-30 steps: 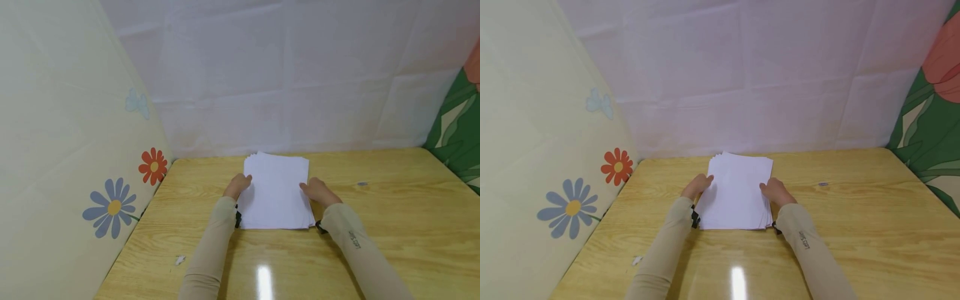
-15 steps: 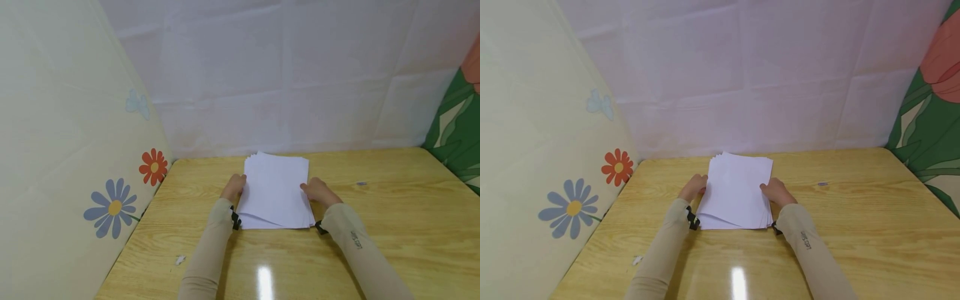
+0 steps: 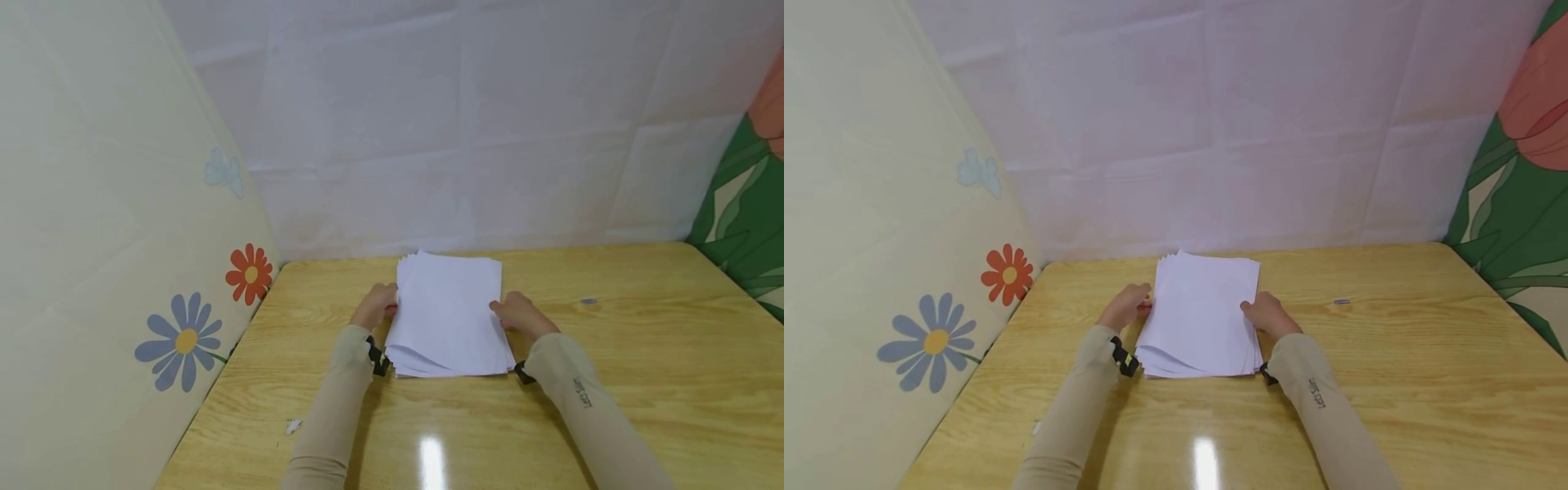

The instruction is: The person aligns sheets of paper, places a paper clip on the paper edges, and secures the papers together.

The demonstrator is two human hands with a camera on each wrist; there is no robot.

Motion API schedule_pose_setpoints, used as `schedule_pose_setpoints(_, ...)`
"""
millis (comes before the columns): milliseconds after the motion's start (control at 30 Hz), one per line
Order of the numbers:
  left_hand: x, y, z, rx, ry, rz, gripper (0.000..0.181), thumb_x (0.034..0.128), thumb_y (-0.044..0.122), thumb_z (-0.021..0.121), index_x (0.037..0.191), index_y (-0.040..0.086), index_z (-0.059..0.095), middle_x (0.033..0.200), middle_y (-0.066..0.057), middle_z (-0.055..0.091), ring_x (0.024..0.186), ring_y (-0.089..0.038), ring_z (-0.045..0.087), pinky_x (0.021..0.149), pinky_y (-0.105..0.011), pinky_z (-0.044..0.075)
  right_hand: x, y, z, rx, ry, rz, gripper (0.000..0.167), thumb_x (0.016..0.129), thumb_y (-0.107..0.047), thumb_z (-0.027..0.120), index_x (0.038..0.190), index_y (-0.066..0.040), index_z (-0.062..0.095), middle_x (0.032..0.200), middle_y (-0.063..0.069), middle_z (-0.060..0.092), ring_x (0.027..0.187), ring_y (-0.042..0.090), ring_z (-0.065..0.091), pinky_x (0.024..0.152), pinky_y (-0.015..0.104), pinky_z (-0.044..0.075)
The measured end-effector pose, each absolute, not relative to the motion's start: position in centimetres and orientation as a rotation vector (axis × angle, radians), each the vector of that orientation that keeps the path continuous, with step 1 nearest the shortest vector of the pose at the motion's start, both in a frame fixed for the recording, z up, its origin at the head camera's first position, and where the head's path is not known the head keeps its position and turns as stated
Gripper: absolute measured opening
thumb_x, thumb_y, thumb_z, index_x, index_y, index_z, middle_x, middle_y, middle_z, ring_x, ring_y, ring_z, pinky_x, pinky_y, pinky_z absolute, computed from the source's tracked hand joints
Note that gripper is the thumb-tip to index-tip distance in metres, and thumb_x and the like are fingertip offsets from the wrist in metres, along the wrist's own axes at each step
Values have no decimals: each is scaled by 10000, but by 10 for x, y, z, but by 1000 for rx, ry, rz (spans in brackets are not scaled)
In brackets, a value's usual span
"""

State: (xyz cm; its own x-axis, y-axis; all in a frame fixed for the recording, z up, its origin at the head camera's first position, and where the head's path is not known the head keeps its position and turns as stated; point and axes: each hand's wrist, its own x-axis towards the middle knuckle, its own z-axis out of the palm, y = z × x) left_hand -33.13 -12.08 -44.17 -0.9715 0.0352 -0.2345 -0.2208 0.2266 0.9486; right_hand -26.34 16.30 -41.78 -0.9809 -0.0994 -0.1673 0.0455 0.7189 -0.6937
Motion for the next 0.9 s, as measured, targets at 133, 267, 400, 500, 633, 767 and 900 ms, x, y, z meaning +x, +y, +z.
schedule_pose_setpoints(133,-329,-121,-437,-113,2279,1836,132,890,128,458,779,97,394,666,9,372,603,-151,419,619,-289,439,-264,164,-418,-19,2701,-1120,340,948,-187,452,635,-56,465,542,17,478,501,130,416,514,242,358)
schedule_pose_setpoints(267,-367,-132,-484,33,2249,1896,318,847,176,548,627,142,322,521,51,297,497,-128,335,492,-273,326,-263,163,-418,-5,2683,-1128,334,953,-190,451,645,-60,457,552,17,473,503,127,411,511,239,356)
schedule_pose_setpoints(400,-358,-121,-469,-137,2312,1784,174,888,144,530,879,-22,478,752,-35,388,613,-161,356,582,-278,336,-262,163,-417,-27,2686,-1132,360,948,-186,452,605,-78,440,536,10,458,492,124,394,502,239,347)
schedule_pose_setpoints(500,-325,-110,-431,-243,2357,1659,378,927,115,453,1218,-116,380,932,-104,373,737,-190,369,693,-288,349,-262,162,-416,-17,2680,-1139,364,944,-186,450,594,-89,432,529,3,452,486,118,391,496,234,345)
schedule_pose_setpoints(633,-307,-106,-414,-211,2421,1562,353,953,165,436,1150,-127,429,905,-123,402,783,-206,404,741,-286,382,-261,161,-414,-2,2678,-1138,376,943,-192,445,580,-92,432,519,0,449,476,116,385,487,230,342)
schedule_pose_setpoints(767,-307,-106,-412,-154,2438,1545,361,975,160,455,1200,-123,462,1111,-222,540,1050,-306,532,941,-380,432,-260,161,-414,-16,2704,-1128,385,935,-187,449,563,-90,431,512,3,446,474,121,385,488,236,340)
schedule_pose_setpoints(900,-368,-123,-484,-42,2560,1519,443,919,139,545,1306,-62,469,1261,-225,535,1134,-314,534,930,-397,464,-260,161,-414,-29,2725,-1115,380,919,-161,464,547,-97,424,497,-7,438,468,116,388,490,234,337)
